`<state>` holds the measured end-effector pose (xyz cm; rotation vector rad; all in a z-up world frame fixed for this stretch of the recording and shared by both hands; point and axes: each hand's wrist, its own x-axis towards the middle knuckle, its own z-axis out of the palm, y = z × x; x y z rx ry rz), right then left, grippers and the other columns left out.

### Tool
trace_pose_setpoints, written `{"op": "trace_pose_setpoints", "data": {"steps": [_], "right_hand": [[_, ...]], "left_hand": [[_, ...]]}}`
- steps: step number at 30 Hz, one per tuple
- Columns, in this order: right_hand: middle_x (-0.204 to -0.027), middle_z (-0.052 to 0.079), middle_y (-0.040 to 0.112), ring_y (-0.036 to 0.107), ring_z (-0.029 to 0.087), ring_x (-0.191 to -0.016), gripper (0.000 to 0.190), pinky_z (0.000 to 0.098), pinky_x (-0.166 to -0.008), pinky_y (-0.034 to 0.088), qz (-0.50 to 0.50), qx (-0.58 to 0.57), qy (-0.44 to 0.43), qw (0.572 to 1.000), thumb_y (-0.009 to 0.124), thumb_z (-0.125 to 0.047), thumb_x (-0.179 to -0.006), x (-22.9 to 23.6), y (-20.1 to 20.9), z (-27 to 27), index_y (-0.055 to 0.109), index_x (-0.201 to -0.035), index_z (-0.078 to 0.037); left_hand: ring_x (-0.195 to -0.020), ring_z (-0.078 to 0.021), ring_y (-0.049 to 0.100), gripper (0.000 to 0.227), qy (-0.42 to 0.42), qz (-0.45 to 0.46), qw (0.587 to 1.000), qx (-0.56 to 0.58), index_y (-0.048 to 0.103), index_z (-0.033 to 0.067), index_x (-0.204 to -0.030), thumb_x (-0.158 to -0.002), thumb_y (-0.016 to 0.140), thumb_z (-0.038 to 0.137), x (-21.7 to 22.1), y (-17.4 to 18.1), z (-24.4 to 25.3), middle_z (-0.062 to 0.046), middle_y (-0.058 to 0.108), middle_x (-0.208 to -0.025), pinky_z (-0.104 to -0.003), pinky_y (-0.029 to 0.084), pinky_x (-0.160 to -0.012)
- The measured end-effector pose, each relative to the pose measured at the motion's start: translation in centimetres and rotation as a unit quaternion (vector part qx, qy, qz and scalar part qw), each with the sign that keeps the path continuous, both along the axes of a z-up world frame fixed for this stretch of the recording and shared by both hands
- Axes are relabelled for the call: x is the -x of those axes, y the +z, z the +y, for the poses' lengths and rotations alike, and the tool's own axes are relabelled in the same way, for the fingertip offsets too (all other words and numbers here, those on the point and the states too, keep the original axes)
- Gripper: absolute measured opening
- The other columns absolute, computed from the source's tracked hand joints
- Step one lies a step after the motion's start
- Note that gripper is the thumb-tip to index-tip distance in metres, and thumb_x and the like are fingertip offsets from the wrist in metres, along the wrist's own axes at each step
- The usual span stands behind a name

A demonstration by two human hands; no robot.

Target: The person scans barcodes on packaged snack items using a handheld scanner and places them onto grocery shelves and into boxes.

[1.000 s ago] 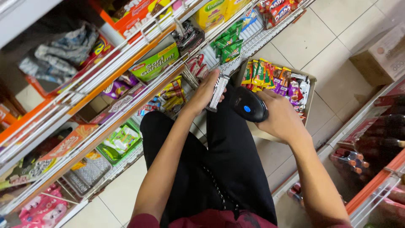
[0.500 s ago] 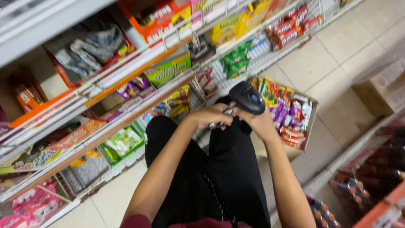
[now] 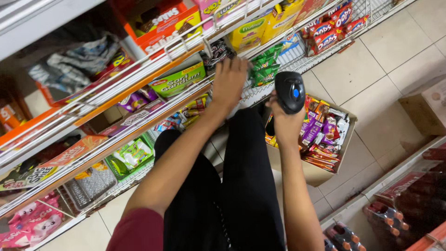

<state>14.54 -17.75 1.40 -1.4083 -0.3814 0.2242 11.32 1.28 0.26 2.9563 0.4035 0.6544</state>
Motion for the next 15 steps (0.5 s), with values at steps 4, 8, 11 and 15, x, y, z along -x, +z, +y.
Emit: {"op": "trace_pose_setpoints", "data": {"steps": [4,8,11,15], "right_hand": [[-0.094,0.004,0.071,0.07,0.011,-0.078,0.021,0.0254,-0.069,0.054,0.013,0.045,0.013,0.999,0.068,0.001,-0.091,0.1,-1.0,-0.4,0.068,-0.111,0.0],[-0.092,0.005,0.072,0.068,0.011,-0.076,0.019,0.0255,-0.067,0.053,0.04,0.088,-0.002,0.995,0.07,-0.001,-0.092,-0.3,-1.8,-0.3,0.07,-0.111,0.0],[-0.098,0.004,0.073,0.07,0.01,-0.078,0.022,0.0253,-0.071,0.056,0.026,0.079,-0.001,0.997,0.07,-0.003,-0.089,-0.8,-2.5,-0.3,0.068,-0.112,0.0],[-0.096,0.005,0.073,0.069,0.012,-0.078,0.023,0.0278,-0.072,0.056,0.039,0.111,-0.007,0.993,0.07,-0.003,-0.091,-1.7,-3.7,-0.9,0.069,-0.113,0.0]], "left_hand": [[-0.11,-0.0308,0.059,0.028,0.105,0.011,0.99,-0.089,0.062,0.0057,-0.116,-0.089,0.061,0.009,-4.9,-4.9,4.8,-0.012,0.064,-0.111,-0.048,0.045,-0.096],[-0.121,-0.0368,0.056,0.045,0.2,-0.041,0.977,-0.052,0.058,0.0002,-0.13,-0.087,0.061,0.012,-8.5,-9.3,8.7,-0.018,0.061,-0.128,-0.054,0.04,-0.103],[-0.132,-0.0445,0.051,0.05,0.206,0.075,0.974,0.055,0.051,-0.0043,-0.142,-0.095,0.061,0.008,-8.0,-9.2,8.6,-0.026,0.05,-0.143,-0.053,0.04,-0.108],[-0.126,-0.0493,0.05,0.074,0.086,-0.012,0.996,0.01,0.05,-0.0134,-0.138,-0.071,0.069,0.012,-3.8,-8.0,1.2,-0.035,0.042,-0.146,-0.053,0.041,-0.109]]}}
